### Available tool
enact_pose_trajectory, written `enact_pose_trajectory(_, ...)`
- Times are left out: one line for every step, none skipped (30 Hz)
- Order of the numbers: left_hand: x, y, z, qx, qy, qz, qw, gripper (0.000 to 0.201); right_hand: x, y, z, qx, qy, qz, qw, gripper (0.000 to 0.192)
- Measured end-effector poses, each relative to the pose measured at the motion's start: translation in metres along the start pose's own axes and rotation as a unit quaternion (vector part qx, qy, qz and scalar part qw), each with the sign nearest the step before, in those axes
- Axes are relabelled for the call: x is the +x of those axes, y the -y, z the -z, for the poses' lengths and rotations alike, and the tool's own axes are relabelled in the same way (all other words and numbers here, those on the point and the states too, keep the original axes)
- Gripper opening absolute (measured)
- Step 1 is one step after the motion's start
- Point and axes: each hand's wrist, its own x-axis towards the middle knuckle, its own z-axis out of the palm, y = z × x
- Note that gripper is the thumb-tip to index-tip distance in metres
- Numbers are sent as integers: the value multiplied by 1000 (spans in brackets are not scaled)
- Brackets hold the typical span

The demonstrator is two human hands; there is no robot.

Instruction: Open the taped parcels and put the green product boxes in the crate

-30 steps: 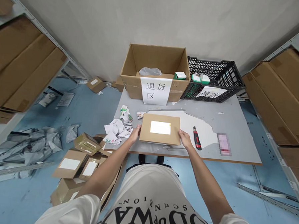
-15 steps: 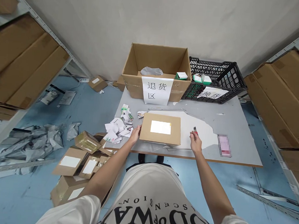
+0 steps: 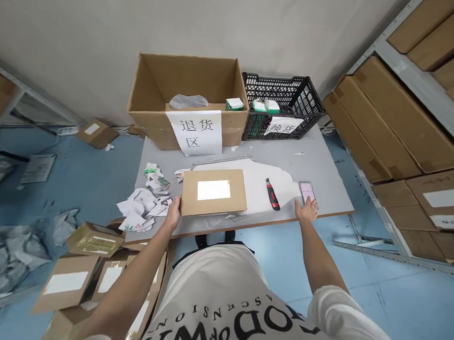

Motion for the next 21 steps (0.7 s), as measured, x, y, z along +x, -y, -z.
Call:
enact_pose_trajectory(0,0,-1,-6,-2,9,1000,70,6,-6,1,-8,10,-20,1000,75)
enact_pose_trajectory(0,1,-1,-11,-3,17,1000,72,12,-12,1,-13,19,-36,999,74)
enact_pose_trajectory(0,1,-2,-14,-3,23,1000,73,18,-17,1,-18,26,-49,998,73)
enact_pose_trajectory(0,2,-2,-16,-3,27,1000,75,24,-21,0,-22,33,-60,997,73)
enact_pose_trajectory(0,3,-2,-18,-2,29,999,75,30,-26,0,-24,41,-67,997,72)
enact_pose_trajectory(-1,3,-2,-19,-4,31,999,75,36,-29,-1,-26,48,-71,996,72)
enact_pose_trajectory(-1,4,-3,-21,-8,34,999,75,41,-32,-2,-28,56,-73,995,72)
enact_pose_trajectory(-2,4,-3,-24,-14,38,999,74,46,-35,-4,-29,63,-72,995,72)
enact_pose_trajectory(-4,3,-4,-26,-22,44,998,73,50,-37,-5,-29,70,-70,995,72)
enact_pose_trajectory(-5,3,-5,-29,-31,49,998,73,55,-40,-7,-30,76,-67,994,72)
enact_pose_trajectory(-7,2,-6,-31,-40,54,997,73,59,-41,-9,-31,82,-64,994,71)
enact_pose_trajectory(-9,1,-7,-32,-51,58,997,72,63,-43,-12,-33,87,-62,994,71)
enact_pose_trajectory(-11,0,-8,-31,-60,60,996,72,66,-45,-14,-36,92,-60,993,71)
enact_pose_trajectory(-13,-1,-8,-30,-71,62,995,71,69,-46,-17,-38,96,-59,993,71)
enact_pose_trajectory(-14,-1,-9,-27,-80,64,994,71,72,-48,-19,-41,99,-59,993,71)
enact_pose_trajectory(-16,-2,-9,-25,-87,66,994,70,74,-49,-22,-43,100,-59,992,71)
enact_pose_trajectory(-17,-2,-9,-23,-93,68,993,70,76,-51,-24,-44,102,-59,992,71)
enact_pose_trajectory(-18,-3,-9,-22,-98,70,992,69,78,-52,-26,-45,103,-60,992,72)
enact_pose_trajectory(-19,-3,-9,-23,-100,73,992,69,79,-53,-27,-44,104,-60,992,72)
enact_pose_trajectory(-19,-2,-9,-24,-100,74,992,68,79,-54,-29,-44,106,-60,992,72)
enact_pose_trajectory(-20,-2,-9,-25,-100,75,992,68,80,-54,-30,-43,108,-60,991,72)
